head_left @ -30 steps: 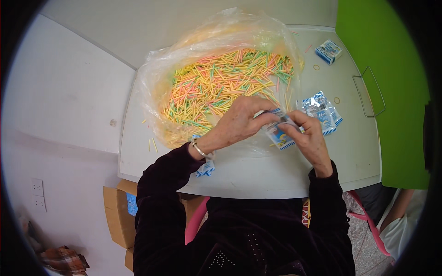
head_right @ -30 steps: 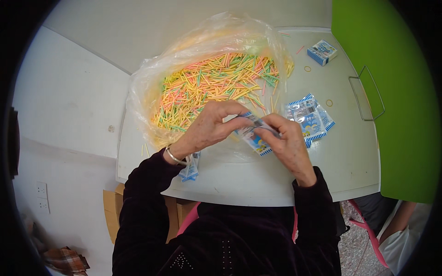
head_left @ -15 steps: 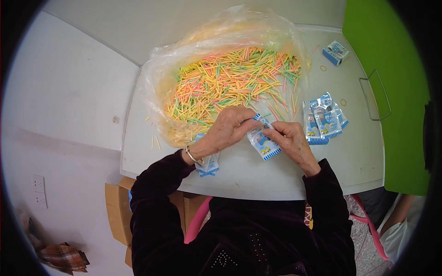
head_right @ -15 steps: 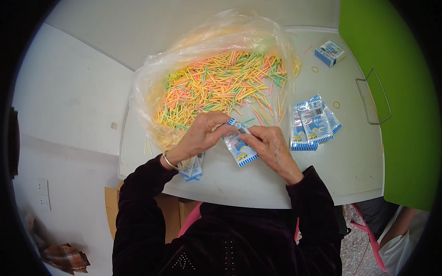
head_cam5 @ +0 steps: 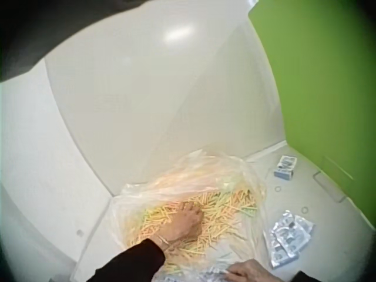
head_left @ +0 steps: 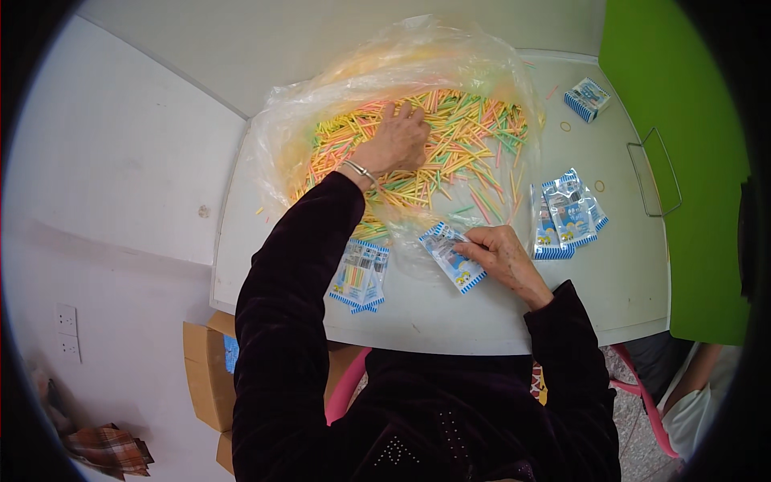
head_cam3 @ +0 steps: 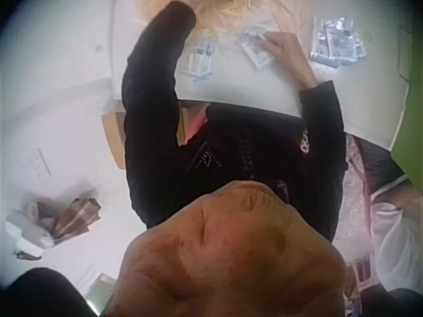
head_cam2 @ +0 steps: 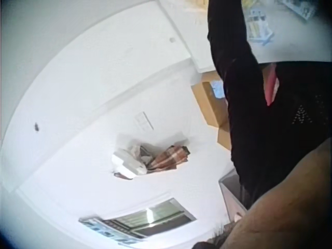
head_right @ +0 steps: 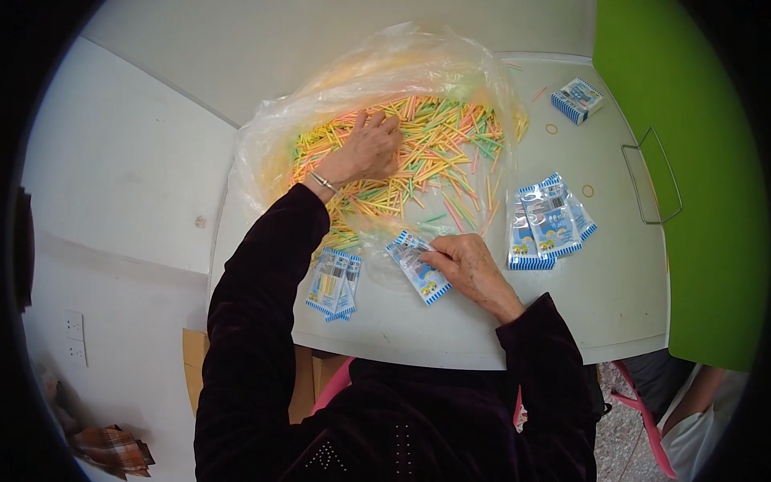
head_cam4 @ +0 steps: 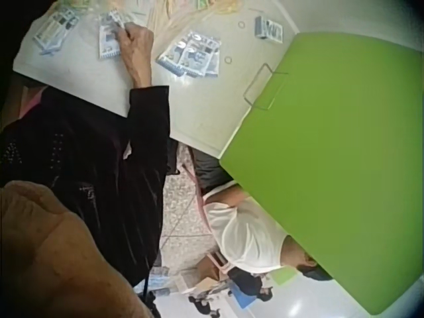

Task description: Manually counting and placing small plastic sticks into individual plastic bags.

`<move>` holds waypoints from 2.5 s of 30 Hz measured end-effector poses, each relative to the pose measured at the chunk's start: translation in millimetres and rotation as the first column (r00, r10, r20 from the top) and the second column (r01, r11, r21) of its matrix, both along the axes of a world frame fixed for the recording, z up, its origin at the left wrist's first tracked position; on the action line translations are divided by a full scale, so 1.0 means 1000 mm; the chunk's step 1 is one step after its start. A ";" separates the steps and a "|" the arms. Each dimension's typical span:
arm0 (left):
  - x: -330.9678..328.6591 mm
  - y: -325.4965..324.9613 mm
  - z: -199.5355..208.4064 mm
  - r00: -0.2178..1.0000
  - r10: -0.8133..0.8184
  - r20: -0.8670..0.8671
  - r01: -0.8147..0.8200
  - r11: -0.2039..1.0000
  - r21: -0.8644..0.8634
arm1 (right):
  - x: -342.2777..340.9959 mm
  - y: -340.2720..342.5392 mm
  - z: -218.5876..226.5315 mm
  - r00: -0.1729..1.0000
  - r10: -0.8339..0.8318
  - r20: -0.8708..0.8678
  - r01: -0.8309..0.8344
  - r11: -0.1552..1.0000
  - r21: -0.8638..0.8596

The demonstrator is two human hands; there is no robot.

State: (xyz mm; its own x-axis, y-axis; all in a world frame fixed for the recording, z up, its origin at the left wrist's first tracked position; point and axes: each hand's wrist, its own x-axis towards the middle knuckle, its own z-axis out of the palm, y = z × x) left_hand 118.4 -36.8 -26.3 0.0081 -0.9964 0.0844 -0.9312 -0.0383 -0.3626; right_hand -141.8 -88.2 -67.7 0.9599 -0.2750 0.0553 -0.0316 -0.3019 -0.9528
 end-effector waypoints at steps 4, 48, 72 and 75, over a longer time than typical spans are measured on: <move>0.006 -0.006 -0.012 0.999 0.006 0.032 -0.006 1.000 -0.018 | 0.000 0.000 0.002 1.000 0.014 0.015 -0.015 1.000 0.015; -0.075 0.016 -0.033 -0.675 -0.548 -0.494 -0.561 0.816 -0.140 | 0.121 0.009 -0.005 0.755 -0.654 0.048 -0.078 -0.017 0.997; -0.085 0.005 -0.015 -0.586 -0.610 -0.533 -0.744 0.665 0.058 | 0.105 0.000 0.009 0.755 -0.638 0.151 -0.040 0.185 0.982; -0.059 0.013 -0.021 -0.670 -0.561 -0.486 -0.683 0.723 0.107 | 0.089 -0.009 0.013 0.780 -0.606 0.160 0.105 0.378 0.920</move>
State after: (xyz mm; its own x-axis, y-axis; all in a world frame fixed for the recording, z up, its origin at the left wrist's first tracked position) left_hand 59.5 -23.3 -47.5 0.6996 -0.6905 -0.1837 0.5444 0.3487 0.7629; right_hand -52.6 -97.1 -55.0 0.6854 -0.7238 -0.0798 0.5320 0.5726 -0.6238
